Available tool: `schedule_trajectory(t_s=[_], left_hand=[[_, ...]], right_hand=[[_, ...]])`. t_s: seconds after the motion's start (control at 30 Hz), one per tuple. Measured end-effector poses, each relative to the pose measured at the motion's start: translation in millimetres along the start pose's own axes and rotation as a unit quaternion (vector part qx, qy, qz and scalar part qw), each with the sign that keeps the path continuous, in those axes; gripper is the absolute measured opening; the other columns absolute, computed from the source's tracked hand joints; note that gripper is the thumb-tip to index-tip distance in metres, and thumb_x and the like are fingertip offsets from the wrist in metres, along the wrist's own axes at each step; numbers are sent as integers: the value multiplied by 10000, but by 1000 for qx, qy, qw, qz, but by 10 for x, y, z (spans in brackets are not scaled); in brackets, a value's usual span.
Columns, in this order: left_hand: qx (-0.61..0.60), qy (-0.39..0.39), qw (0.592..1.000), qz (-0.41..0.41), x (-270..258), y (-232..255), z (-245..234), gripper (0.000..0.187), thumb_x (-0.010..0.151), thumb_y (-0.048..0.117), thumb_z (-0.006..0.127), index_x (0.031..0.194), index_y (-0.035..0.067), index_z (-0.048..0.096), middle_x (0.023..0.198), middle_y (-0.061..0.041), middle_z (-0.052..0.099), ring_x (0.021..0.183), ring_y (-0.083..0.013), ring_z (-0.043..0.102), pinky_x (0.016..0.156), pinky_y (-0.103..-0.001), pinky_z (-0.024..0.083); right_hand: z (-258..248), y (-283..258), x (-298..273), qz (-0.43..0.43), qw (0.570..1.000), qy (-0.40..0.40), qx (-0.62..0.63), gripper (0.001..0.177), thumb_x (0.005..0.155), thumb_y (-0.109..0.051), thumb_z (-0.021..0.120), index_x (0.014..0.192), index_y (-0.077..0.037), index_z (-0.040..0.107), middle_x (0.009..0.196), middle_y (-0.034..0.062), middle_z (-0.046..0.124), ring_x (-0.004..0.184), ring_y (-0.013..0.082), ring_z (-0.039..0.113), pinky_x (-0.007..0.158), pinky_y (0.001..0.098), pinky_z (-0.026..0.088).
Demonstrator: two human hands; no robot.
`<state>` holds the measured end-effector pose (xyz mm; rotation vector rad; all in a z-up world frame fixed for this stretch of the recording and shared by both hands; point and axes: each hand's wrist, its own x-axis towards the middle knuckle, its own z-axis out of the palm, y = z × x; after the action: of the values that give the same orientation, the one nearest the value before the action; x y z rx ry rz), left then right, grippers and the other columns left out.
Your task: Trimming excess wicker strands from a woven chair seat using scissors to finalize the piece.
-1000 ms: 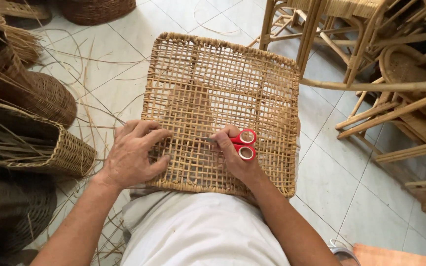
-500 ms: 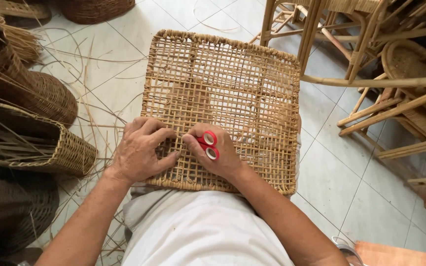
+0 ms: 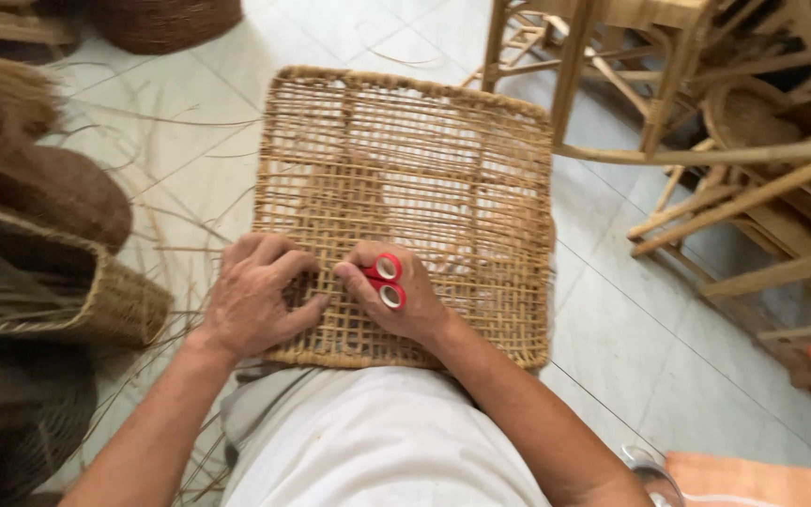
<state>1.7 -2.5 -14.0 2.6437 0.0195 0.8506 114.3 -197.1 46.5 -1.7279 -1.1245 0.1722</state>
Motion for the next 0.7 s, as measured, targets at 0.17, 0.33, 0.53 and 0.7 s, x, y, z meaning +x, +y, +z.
schedule_trajectory(t_s=[0.17, 0.33, 0.53, 0.7], left_hand=[[26, -8, 999, 18, 106, 108, -104, 417, 758, 621, 740, 1060, 335, 709, 1073, 22, 645, 1132, -275, 639, 965, -421, 459], [50, -133, 989, 43, 267, 345, -182, 460, 779, 451, 711, 1203, 274, 720, 1187, -5, 624, 1150, -243, 558, 1037, -479, 401], [-8, -154, 983, 102, 486, 777, 120, 496, 846, 548, 641, 1257, 275, 704, 1199, -16, 620, 1116, -255, 551, 941, -465, 402], [-24, -202, 966, 158, 708, 1148, 450, 651, 867, 723, 573, 1283, 228, 656, 1155, -66, 596, 1099, -286, 547, 978, -503, 399]], right_hand=[[-325, 116, -253, 50, 991, 56, 107, 203, 1034, -183, 623, 853, -124, 692, 702, 16, 620, 736, 90, 583, 765, 312, 528], [-1004, 227, -791, 102, 980, 144, 91, 133, 1009, -48, 592, 916, -22, 682, 847, 46, 677, 748, 139, 616, 685, 262, 516], [-1526, 546, -1381, 204, 933, 272, 117, 292, 1089, -274, 524, 988, -27, 643, 890, 78, 706, 842, 141, 685, 792, 272, 553], [-1661, 599, -1537, 169, 916, 331, 153, 318, 1092, -315, 522, 1043, -9, 596, 904, 107, 686, 799, 158, 636, 785, 298, 540]])
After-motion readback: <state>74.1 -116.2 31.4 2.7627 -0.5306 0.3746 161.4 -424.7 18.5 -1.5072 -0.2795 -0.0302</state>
